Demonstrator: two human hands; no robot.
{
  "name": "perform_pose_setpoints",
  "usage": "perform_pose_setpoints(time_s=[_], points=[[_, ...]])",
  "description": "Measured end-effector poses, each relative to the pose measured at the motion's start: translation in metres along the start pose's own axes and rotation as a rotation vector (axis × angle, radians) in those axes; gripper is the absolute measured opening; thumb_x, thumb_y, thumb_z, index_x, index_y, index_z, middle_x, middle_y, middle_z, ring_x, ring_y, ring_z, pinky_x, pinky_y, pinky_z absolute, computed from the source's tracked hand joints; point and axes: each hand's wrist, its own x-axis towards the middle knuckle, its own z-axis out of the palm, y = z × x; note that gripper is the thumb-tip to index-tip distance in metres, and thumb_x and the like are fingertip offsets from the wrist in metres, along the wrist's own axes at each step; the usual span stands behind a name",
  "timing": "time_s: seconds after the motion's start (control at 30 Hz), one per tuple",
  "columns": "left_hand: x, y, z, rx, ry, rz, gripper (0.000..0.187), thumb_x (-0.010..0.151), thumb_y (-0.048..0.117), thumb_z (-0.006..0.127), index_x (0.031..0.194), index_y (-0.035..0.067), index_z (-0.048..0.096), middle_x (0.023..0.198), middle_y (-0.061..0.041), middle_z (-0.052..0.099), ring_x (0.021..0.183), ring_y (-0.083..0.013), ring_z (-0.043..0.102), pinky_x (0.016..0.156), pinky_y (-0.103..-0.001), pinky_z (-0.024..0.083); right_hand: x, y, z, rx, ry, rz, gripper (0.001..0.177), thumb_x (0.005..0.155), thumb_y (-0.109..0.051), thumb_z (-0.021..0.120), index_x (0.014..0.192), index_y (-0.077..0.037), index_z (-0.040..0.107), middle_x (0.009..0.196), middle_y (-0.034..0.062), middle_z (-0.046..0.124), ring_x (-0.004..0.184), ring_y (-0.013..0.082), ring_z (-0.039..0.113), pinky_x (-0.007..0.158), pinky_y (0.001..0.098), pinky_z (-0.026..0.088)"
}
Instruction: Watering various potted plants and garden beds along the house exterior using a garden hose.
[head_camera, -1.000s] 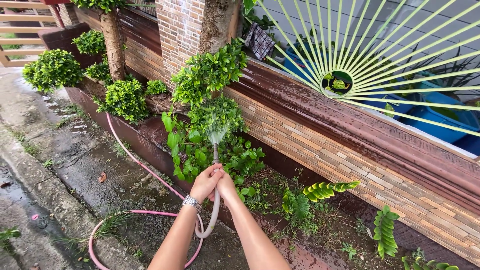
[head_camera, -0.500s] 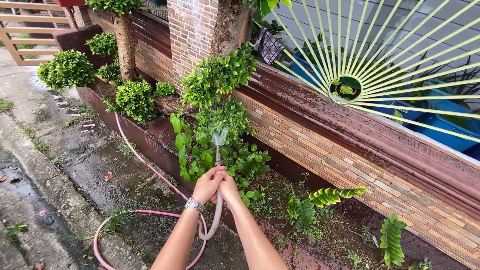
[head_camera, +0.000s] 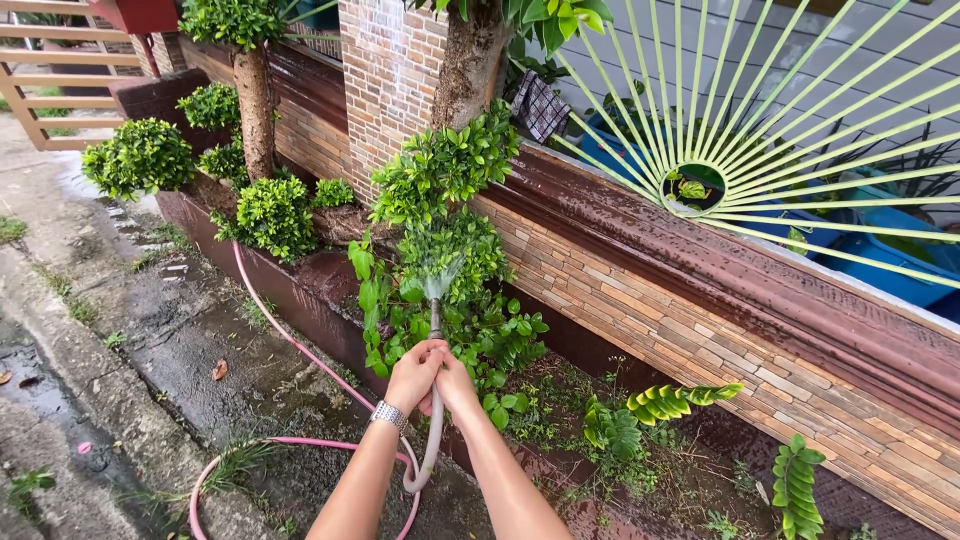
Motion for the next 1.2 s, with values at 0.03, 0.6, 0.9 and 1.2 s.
perform_pose_setpoints(time_s=[0.03, 0.6, 0.9, 1.2], points=[[0.003, -0.001, -0.001, 0.001, 0.0, 0.006, 0.035, 0.094, 0.03, 0.061, 0.123, 0.014, 0.072, 0.086, -0.006, 0.076, 0.06, -0.0129, 0.066, 0.059, -0.031, 0.055, 0.003, 0.001, 0.001, 0.001, 0.001, -0.005, 0.028, 0.105, -0.027, 0.043, 0.12, -0.011, 0.061, 0.064, 0.0076, 0.064, 0.043, 0.0202, 0.062, 0.037, 0.0342, 0.05], [0.017, 0.001, -0.015, 0.032, -0.013, -0.014, 0.036, 0.095, 0.029, 0.061, 0.126, 0.017, 0.075, 0.077, -0.004, 0.074, 0.055, -0.0106, 0.059, 0.053, -0.028, 0.05, 0.018, 0.006, 0.014, 0.018, -0.043, -0.008, 0.031, 0.109, -0.028, 0.041, 0.12, -0.007, 0.061, 0.066, 0.0088, 0.065, 0.044, 0.0203, 0.063, 0.036, 0.0338, 0.05], [0.029, 0.007, 0.016, -0.068, 0.025, -0.073, 0.038, 0.097, 0.031, 0.06, 0.13, 0.018, 0.074, 0.066, -0.004, 0.066, 0.047, -0.0113, 0.051, 0.047, -0.031, 0.043, 0.027, -0.003, -0.019, -0.028, -0.075, 0.028, 0.034, 0.108, -0.032, 0.042, 0.134, -0.016, 0.056, 0.064, 0.0092, 0.065, 0.043, 0.0201, 0.061, 0.038, 0.0343, 0.051], [0.045, 0.012, 0.098, -0.006, 0.176, -0.001, 0.038, 0.094, 0.032, 0.059, 0.127, 0.019, 0.074, 0.078, -0.005, 0.078, 0.055, -0.0118, 0.066, 0.058, -0.03, 0.055, 0.037, -0.008, -0.097, 0.01, -0.145, 0.01, 0.034, 0.108, -0.03, 0.043, 0.13, -0.011, 0.06, 0.058, 0.0045, 0.056, 0.039, 0.0176, 0.054, 0.034, 0.0322, 0.042]])
